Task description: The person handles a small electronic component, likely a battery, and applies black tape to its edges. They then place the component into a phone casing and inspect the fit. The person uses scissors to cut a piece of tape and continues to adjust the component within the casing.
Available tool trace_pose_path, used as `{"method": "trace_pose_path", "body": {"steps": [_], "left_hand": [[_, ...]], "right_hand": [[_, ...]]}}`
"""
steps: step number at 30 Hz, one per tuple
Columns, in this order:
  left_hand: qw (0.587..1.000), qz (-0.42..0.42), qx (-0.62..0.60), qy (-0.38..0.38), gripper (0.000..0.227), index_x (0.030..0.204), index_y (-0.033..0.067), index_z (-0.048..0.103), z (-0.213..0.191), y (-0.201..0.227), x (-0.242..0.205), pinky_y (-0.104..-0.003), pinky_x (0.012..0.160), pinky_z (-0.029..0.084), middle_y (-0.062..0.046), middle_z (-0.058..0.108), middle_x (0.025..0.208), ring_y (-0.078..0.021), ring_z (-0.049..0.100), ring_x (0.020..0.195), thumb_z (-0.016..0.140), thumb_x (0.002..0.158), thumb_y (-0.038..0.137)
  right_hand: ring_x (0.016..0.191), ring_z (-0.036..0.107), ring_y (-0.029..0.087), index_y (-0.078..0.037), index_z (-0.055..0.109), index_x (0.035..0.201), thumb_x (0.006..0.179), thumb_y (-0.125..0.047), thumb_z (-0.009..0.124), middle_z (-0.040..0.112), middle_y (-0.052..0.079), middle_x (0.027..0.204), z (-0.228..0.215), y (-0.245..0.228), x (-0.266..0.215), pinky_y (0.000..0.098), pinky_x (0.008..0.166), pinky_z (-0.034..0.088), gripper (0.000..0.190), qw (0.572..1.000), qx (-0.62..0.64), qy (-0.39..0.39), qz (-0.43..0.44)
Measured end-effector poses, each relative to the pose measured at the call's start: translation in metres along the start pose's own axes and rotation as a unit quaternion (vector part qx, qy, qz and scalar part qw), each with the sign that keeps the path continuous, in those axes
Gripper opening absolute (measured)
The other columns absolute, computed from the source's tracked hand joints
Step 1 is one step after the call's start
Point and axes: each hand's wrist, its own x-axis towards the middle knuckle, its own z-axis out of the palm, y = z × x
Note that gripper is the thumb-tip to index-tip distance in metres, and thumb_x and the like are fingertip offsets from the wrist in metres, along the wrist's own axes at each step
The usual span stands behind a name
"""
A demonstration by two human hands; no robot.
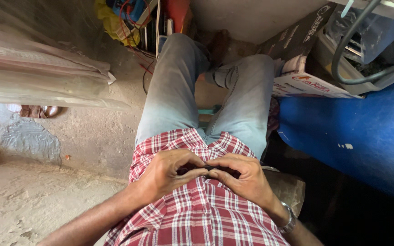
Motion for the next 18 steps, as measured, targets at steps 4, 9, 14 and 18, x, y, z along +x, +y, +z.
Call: {"method": "trace_pose_path", "body": {"steps": [4,9,14,18], "left_hand": [[1.0,0.0,-0.025,-0.015,0.022,0.104,0.0039,0.075,-0.004,0.002,0.005,-0.026,0.063,0.061,-0.006,0.076,0.087,-0.0122,0.074,0.073,0.081,0.086,0.015],[0.998,-0.031,-0.038,-0.039,0.018,0.097,0.0036,0.076,-0.007,0.005,0.011,-0.029,0.063,0.059,-0.006,0.076,0.083,-0.0138,0.072,0.073,0.083,0.084,0.014],[0.994,-0.053,-0.08,-0.056,0.015,0.096,0.0025,0.076,-0.009,0.006,0.014,-0.028,0.064,0.059,-0.006,0.076,0.084,-0.0139,0.072,0.073,0.081,0.085,0.012],[0.995,-0.037,-0.074,-0.063,0.014,0.094,0.0007,0.075,-0.01,0.006,0.016,-0.028,0.066,0.059,-0.007,0.075,0.085,-0.0154,0.072,0.076,0.08,0.085,0.01]], "right_hand": [[0.08,0.079,0.012,-0.001,0.077,0.111,0.088,-0.01,0.079,0.081,0.009,0.094,0.0,0.004,-0.003,0.0226,0.069,0.064,0.025,0.999,0.037,-0.011,0.036],[0.087,0.08,0.015,0.004,0.075,0.111,0.09,-0.007,0.076,0.08,0.012,0.099,0.001,0.012,-0.007,0.0252,0.076,0.068,0.024,0.991,0.114,-0.008,0.065],[0.091,0.08,0.015,0.006,0.073,0.111,0.091,-0.005,0.075,0.079,0.014,0.101,0.005,0.018,-0.01,0.0266,0.08,0.068,0.024,0.983,0.157,0.002,0.091],[0.088,0.08,0.014,0.004,0.073,0.111,0.089,-0.006,0.076,0.08,0.012,0.098,0.005,0.019,-0.01,0.0245,0.076,0.067,0.025,0.979,0.144,0.003,0.142]]}}
